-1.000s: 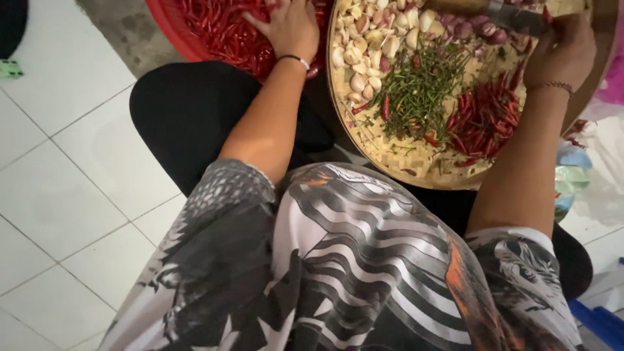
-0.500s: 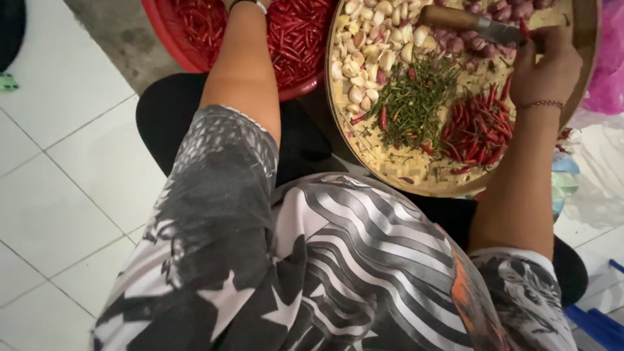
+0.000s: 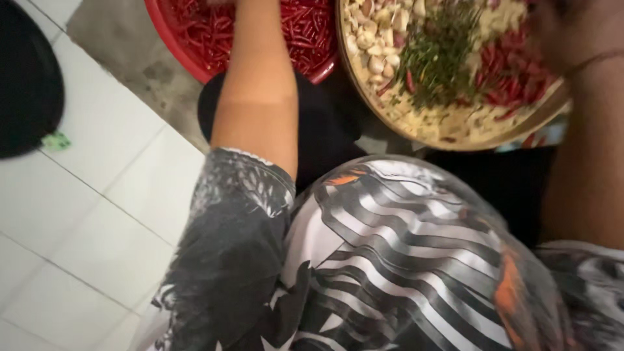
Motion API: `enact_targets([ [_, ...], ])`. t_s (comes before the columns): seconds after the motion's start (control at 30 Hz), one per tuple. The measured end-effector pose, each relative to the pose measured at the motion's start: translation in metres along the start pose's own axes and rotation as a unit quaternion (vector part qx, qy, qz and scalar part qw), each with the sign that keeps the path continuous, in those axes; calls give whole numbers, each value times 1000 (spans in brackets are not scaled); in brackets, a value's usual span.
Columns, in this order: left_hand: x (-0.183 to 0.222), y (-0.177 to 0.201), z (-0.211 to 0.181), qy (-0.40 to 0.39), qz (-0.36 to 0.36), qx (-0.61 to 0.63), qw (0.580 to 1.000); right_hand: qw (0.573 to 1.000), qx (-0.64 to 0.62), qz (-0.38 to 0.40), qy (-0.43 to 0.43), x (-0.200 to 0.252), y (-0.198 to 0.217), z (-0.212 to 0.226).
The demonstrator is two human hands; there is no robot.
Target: The person sits on the floor and sorts red chilies, garlic cloves, and green herbs on a large woven tray. They repeatedly pick up chilies and herbs, remove stems, and place them into separate piles on the tray.
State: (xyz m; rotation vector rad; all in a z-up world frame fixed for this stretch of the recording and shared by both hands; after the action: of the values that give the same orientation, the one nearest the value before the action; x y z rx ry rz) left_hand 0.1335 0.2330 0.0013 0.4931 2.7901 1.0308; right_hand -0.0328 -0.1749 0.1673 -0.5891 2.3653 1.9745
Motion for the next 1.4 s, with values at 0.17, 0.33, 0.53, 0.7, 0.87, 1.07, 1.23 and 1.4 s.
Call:
enact_targets([
  [0.17, -2, -68, -79, -56, 176, 102, 977, 993, -100, 32, -60, 21, 17, 16],
  [0.33, 33, -139, -171, -49, 222, 342, 912, 947, -302, 57, -98, 47, 13, 76],
  [0.53, 42, -151, -180, -5, 128, 462, 878, 918, -375, 41, -125, 33, -3, 83],
  [0.7, 38, -192, -167, 163, 134, 609, 764, 872, -466, 65, -137, 29, -27, 50],
  [0.87, 11, -223, -160, 171, 130, 691, 690, 917, -323, 222, -74, 30, -80, -21],
  [1.07, -4, -238, -166, 238, 200, 652, 692, 977, -55, 87, -185, 54, -136, -163],
  [1.23, -4, -236, -171, 264, 213, 643, 686, 987, -71, -26, -145, 60, -144, -167],
  [1.4, 2, -248, -174, 247, 242, 603, 718, 940, -288, 60, -170, 15, -108, -107],
])
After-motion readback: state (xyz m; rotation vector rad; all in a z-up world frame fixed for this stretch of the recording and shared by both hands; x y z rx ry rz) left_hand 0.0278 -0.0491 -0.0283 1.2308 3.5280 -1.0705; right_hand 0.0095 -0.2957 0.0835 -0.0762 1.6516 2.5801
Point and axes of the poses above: each hand's wrist, its own x-axis away from the middle knuckle, its own y-axis out of the back of the hand, z = x × y, the point moved 5 cm from there along -x, towards the middle knuckle, and after that the axes turned 3 degrees about x, right-handed, at the moved point
